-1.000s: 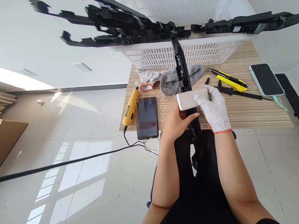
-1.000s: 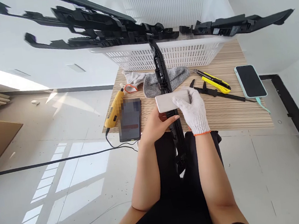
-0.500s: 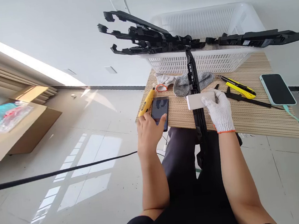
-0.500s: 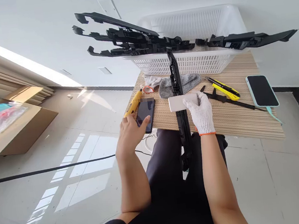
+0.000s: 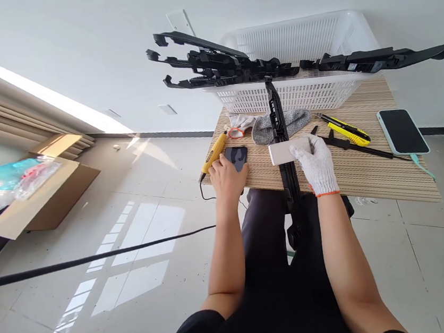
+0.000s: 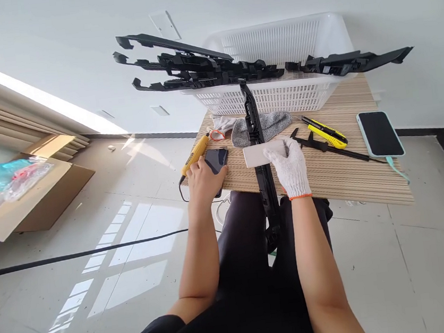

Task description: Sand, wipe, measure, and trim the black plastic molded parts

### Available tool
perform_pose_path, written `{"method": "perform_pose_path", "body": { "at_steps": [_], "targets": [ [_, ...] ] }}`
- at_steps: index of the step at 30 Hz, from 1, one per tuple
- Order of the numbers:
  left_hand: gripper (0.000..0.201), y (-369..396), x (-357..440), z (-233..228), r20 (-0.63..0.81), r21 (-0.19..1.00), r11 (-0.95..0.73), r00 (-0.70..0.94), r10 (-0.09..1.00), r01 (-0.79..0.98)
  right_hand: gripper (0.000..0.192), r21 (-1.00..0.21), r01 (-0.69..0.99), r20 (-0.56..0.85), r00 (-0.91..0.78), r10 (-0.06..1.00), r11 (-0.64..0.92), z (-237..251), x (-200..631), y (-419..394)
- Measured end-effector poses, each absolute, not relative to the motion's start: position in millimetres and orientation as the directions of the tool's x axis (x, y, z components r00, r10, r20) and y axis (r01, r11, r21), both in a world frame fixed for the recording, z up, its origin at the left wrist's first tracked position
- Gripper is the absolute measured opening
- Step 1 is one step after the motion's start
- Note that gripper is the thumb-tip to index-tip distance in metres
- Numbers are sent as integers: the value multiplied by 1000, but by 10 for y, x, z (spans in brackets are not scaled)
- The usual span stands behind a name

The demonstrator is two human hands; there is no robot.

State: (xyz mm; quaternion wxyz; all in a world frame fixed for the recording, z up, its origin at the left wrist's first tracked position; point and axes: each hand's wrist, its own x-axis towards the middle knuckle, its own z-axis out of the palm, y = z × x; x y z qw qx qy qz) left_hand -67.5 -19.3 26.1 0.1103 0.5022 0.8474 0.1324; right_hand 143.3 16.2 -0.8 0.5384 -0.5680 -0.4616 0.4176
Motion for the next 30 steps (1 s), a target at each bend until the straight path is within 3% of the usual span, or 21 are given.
{"method": "perform_pose_path", "body": {
  "at_steps": [3,6,8,10,13,18,24,30],
  "targets": [
    [91,-353,-702,232,-18,432,445,-485,874,785,50,-997,75,19,218,976,2,11,1436,156],
    [78,-472,-505,261,96,579,369,-511,854,727,53,-996,90,13,225,974,-8,18,1444,157],
    [69,-481,-259,307,159,692,187,-400,903,697,55,-992,125,32,235,971,2,26,1448,154],
    [73,-424,-3,349,152,808,0,-209,966,589,57,-985,170,48,259,965,4,45,1448,146],
    [74,-276,241,354,20,942,14,-100,995,336,55,-978,208,54,314,948,-13,82,1435,127],
    [68,-167,251,157,22,996,-15,-80,997,84,55,-995,100,19,352,936,-17,65,1418,111],
    [47,-226,132,16,2,1000,3,199,980,-24,43,-1000,7,28,519,855,29,6,1462,120],
    [49,-238,65,12,-39,999,39,180,983,-1,40,-984,3,-167,332,928,-178,147,1544,54]
  ]
}}
